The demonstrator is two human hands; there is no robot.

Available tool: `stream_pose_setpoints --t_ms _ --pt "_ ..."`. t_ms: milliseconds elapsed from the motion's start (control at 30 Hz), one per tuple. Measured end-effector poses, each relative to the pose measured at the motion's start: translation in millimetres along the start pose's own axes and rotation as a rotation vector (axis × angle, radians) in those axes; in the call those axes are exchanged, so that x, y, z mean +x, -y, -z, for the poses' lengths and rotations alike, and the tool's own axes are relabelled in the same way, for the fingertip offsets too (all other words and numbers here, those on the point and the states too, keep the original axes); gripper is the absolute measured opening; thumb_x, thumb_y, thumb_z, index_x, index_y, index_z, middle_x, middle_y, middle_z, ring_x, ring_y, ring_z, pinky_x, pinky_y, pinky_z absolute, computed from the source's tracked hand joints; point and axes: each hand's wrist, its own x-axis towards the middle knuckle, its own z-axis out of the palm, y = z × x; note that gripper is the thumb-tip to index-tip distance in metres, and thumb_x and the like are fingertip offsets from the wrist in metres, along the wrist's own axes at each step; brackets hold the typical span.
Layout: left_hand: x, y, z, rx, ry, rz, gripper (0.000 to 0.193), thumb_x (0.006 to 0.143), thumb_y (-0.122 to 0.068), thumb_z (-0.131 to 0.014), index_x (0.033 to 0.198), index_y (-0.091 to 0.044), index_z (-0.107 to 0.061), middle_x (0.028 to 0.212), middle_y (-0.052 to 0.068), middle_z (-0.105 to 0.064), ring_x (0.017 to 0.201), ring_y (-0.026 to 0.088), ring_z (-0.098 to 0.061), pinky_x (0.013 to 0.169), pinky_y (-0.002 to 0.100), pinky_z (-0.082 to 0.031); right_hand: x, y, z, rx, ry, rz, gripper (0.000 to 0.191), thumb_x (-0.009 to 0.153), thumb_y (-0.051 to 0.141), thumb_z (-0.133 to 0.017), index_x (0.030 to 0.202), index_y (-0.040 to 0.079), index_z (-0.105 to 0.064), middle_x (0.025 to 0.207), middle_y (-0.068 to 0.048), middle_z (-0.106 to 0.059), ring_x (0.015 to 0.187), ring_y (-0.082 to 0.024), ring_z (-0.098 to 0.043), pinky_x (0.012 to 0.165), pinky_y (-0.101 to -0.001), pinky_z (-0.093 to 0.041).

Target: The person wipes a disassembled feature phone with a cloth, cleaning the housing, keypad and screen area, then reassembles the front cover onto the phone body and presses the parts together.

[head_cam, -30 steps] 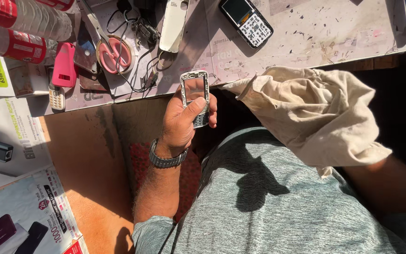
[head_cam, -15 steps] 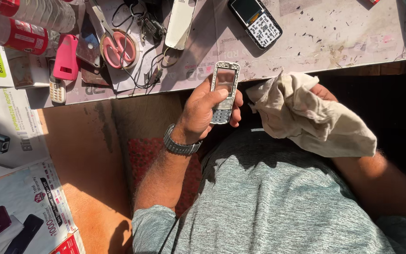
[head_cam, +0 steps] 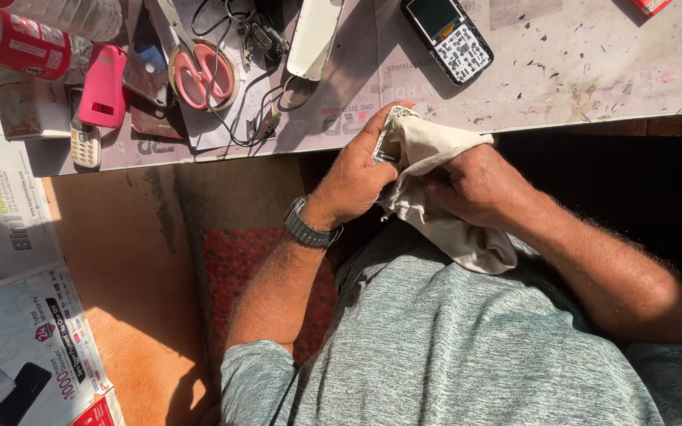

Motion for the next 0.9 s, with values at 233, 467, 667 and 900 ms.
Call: stream_pose_setpoints --t_ms 233,467,667,900 --pt "10 -3 8 0.062 0.055 0.128 0.086 0.082 0.008 -0.049 0.161 -0.022 -0.034 0.127 0.012 -0.067 0.093 0.018 -0.064 0.08 0.031 -0.059 2 5 -1 -0.522 -0.02 0.054 0.019 0.087 0.022 -0.074 0.101 0.01 -0.071 0.078 -0.008 -0.071 0.071 -0.029 -0.072 0.061 -0.0422 -0.059" --pt "11 0 15 -0.052 0.135 0.098 0.086 0.084 0.009 -0.049 0.162 -0.021 -0.029 0.124 0.017 -0.066 0.084 0.015 -0.069 0.069 0.03 -0.066 9 14 -3 -0.732 0.075 -0.018 0.017 0.089 0.02 -0.071 0.101 0.01 -0.07 0.075 -0.006 -0.07 0.065 -0.024 -0.072 0.052 -0.039 -0.059" --pt "9 -6 14 -0.201 0.152 0.113 0.097 0.079 0.013 -0.047 0.164 -0.023 -0.019 0.125 0.02 -0.062 0.079 0.016 -0.071 0.065 0.032 -0.068 16 34 5 -0.653 0.078 -0.046 0.025 0.085 0.025 -0.075 0.103 0.009 -0.069 0.07 -0.006 -0.068 0.058 -0.026 -0.07 0.048 -0.0399 -0.058" --pt "10 -11 11 -0.154 0.161 0.133 0.092 0.079 0.013 -0.047 0.161 -0.022 -0.023 0.124 0.014 -0.069 0.083 0.014 -0.075 0.067 0.032 -0.069 5 32 14 -0.752 0.046 -0.049 0.019 0.088 0.03 -0.073 0.101 0.015 -0.074 0.071 -0.005 -0.072 0.063 -0.025 -0.072 0.054 -0.0413 -0.058"
